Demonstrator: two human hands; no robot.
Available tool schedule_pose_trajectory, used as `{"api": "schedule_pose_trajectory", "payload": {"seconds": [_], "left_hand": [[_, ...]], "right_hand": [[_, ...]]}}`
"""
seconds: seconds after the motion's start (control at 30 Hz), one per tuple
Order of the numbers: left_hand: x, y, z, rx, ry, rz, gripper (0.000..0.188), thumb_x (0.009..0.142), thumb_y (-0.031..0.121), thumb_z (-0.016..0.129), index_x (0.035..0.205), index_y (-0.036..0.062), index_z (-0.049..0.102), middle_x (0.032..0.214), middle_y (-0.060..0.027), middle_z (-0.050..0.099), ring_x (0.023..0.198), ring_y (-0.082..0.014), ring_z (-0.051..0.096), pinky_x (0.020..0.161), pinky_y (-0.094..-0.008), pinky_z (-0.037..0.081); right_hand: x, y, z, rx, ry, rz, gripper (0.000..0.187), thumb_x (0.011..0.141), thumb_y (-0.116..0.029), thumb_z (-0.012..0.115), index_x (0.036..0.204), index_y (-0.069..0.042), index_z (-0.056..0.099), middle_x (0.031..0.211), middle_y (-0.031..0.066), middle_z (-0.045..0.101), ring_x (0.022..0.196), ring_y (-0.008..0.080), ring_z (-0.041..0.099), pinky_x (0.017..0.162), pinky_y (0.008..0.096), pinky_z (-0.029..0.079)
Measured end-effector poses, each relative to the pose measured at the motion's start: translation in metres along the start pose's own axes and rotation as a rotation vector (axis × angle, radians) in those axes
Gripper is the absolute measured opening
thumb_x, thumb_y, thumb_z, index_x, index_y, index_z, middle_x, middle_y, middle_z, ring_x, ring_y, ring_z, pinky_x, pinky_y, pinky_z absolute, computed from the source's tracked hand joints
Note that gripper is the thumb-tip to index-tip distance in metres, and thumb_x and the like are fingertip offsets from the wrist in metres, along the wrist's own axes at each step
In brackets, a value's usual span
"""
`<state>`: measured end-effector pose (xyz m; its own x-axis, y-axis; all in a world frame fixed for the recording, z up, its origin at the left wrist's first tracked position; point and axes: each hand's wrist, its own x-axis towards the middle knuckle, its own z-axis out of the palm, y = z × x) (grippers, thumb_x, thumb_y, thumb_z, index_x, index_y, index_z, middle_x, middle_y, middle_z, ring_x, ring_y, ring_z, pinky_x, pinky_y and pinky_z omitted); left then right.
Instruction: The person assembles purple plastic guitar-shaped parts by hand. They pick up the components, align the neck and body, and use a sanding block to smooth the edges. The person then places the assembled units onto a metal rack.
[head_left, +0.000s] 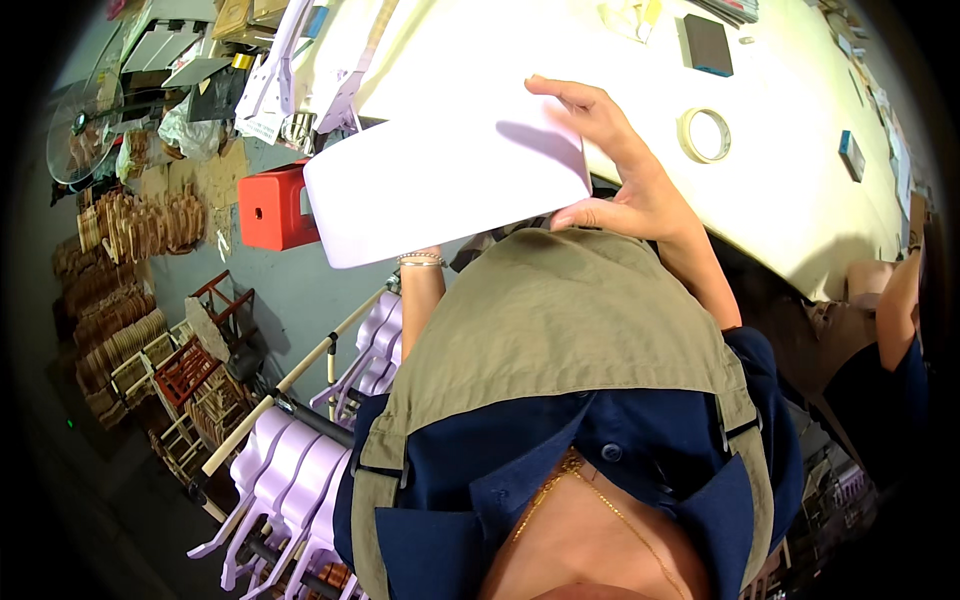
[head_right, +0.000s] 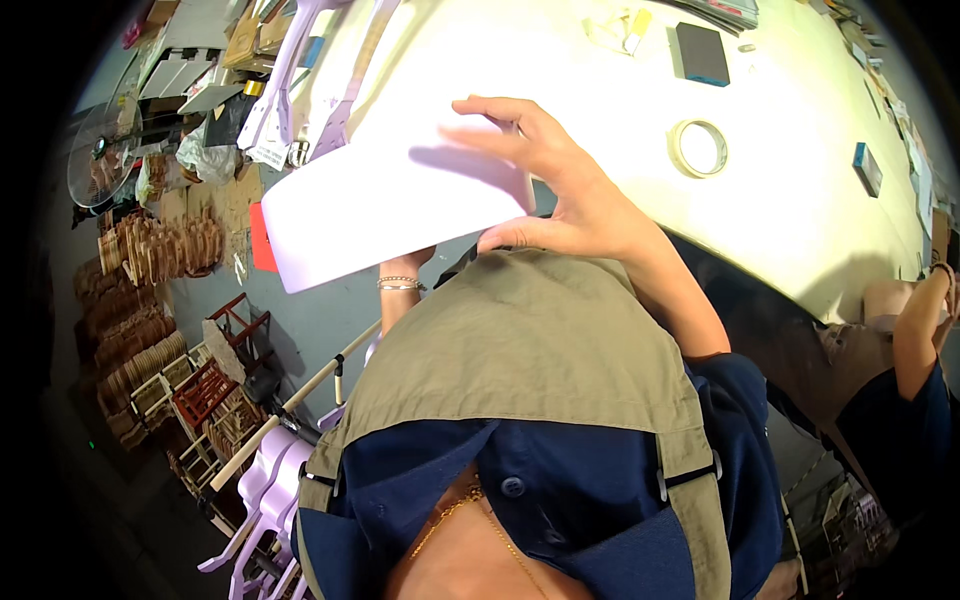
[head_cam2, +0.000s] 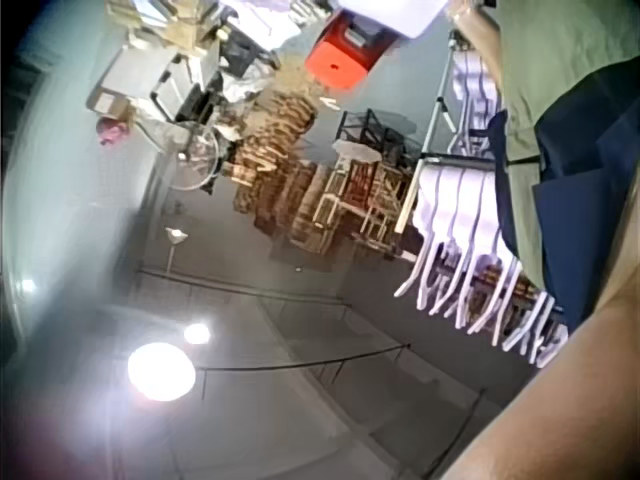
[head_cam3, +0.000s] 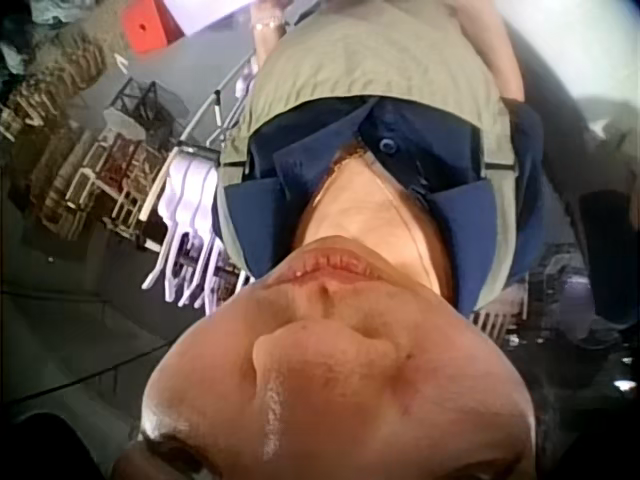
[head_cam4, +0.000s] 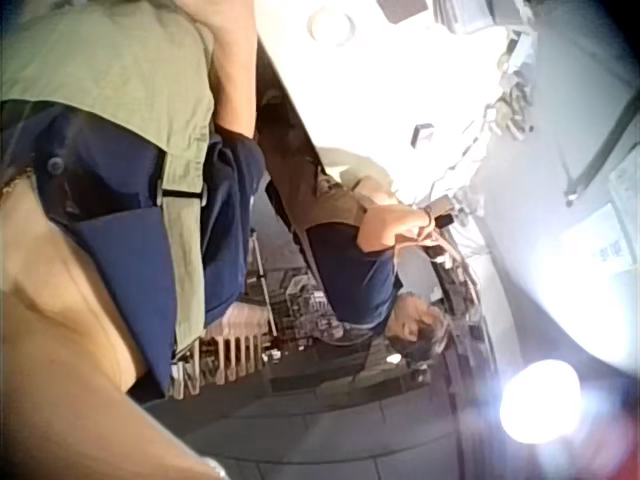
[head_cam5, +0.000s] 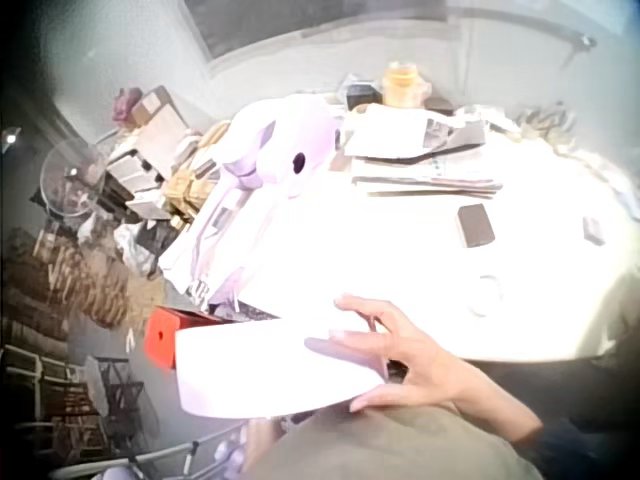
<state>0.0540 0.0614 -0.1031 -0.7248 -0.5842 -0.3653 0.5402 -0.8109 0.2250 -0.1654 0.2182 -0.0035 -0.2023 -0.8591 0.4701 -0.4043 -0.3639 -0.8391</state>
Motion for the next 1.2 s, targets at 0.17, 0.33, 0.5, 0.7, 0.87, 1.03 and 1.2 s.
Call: {"api": "schedule_pose_trajectory", "payload": {"seconds": [0.17, 0.33, 0.5, 0.7, 0.87, 1.03, 1.2], "left_hand": [[0.003, 0.015, 0.003, 0.016, 0.063, 0.015, 0.033, 0.088, 0.023, 0.050, 0.113, 0.0007, 0.052, 0.113, -0.0136, 0.055, 0.103, -0.0263, 0.054, 0.091, -0.0393, 0.045], [0.029, 0.079, -0.065, -0.074, 0.022, 0.257, 0.032, 0.085, 0.019, 0.057, 0.111, 0.0013, 0.052, 0.090, -0.0055, 0.058, 0.086, -0.0177, 0.057, 0.092, -0.0394, 0.044], [0.019, 0.050, 0.036, 0.288, 0.173, 0.753, 0.035, 0.081, 0.023, 0.066, 0.109, 0.0077, 0.054, 0.072, 0.0017, 0.051, 0.069, -0.0101, 0.052, 0.088, -0.0359, 0.048], [0.014, 0.036, 0.075, 0.418, 0.226, 0.806, 0.042, 0.080, 0.019, 0.067, 0.115, 0.0066, 0.047, 0.072, -0.0010, 0.051, 0.070, -0.0129, 0.055, 0.082, -0.0380, 0.052], [0.015, 0.028, 0.086, 0.642, 0.166, 0.852, 0.062, 0.080, 0.030, 0.066, 0.127, 0.0022, 0.037, 0.078, -0.0069, 0.054, 0.078, -0.0181, 0.057, 0.084, -0.0433, 0.051], [0.013, 0.011, 0.114, 0.885, -0.100, 0.794, 0.080, 0.084, 0.051, 0.049, 0.136, -0.0002, 0.018, 0.096, -0.0159, 0.058, 0.096, -0.0294, 0.057, 0.086, -0.0404, 0.045], [0.017, -0.013, 0.153, 1.137, -0.372, 0.675, 0.082, 0.085, 0.054, 0.045, 0.138, -0.0003, 0.013, 0.105, -0.0143, 0.056, 0.103, -0.0375, 0.054, 0.091, -0.0455, 0.041]], "right_hand": [[-0.007, 0.016, -0.016, -0.308, 0.239, 0.019, 0.054, 0.084, -0.060, 0.041, 0.115, -0.022, 0.062, 0.143, 0.0161, 0.026, 0.130, 0.0346, 0.025, 0.106, 0.0469, 0.016], [-0.031, 0.062, -0.016, 0.262, 0.196, 0.273, 0.080, 0.077, -0.057, 0.054, 0.139, -0.013, 0.028, 0.144, 0.0188, 0.022, 0.133, 0.0301, 0.021, 0.108, 0.0419, 0.014], [-0.051, 0.103, 0.007, 0.368, 0.298, 0.401, 0.117, 0.052, -0.029, 0.086, 0.142, -0.008, 0.015, 0.143, 0.0155, 0.026, 0.133, 0.0259, 0.023, 0.108, 0.0391, 0.019], [-0.063, 0.118, 0.005, 0.340, 0.324, 0.484, 0.116, 0.049, -0.024, 0.086, 0.142, -0.007, 0.017, 0.142, 0.0141, 0.028, 0.131, 0.0246, 0.026, 0.107, 0.0379, 0.023], [-0.046, 0.087, -0.013, -0.009, 0.323, 0.453, 0.110, 0.051, -0.011, 0.084, 0.140, -0.007, 0.021, 0.140, 0.0134, 0.032, 0.129, 0.0244, 0.031, 0.105, 0.0378, 0.031], [-0.029, 0.060, -0.025, -0.581, 0.245, 0.349, 0.104, 0.051, -0.011, 0.083, 0.138, -0.007, 0.026, 0.141, 0.0140, 0.030, 0.130, 0.0302, 0.029, 0.104, 0.0403, 0.031], [-0.017, 0.045, -0.026, -0.831, 0.146, 0.284, 0.099, 0.052, -0.018, 0.082, 0.136, -0.006, 0.031, 0.140, 0.0142, 0.032, 0.131, 0.0327, 0.027, 0.103, 0.0499, 0.027]]}}
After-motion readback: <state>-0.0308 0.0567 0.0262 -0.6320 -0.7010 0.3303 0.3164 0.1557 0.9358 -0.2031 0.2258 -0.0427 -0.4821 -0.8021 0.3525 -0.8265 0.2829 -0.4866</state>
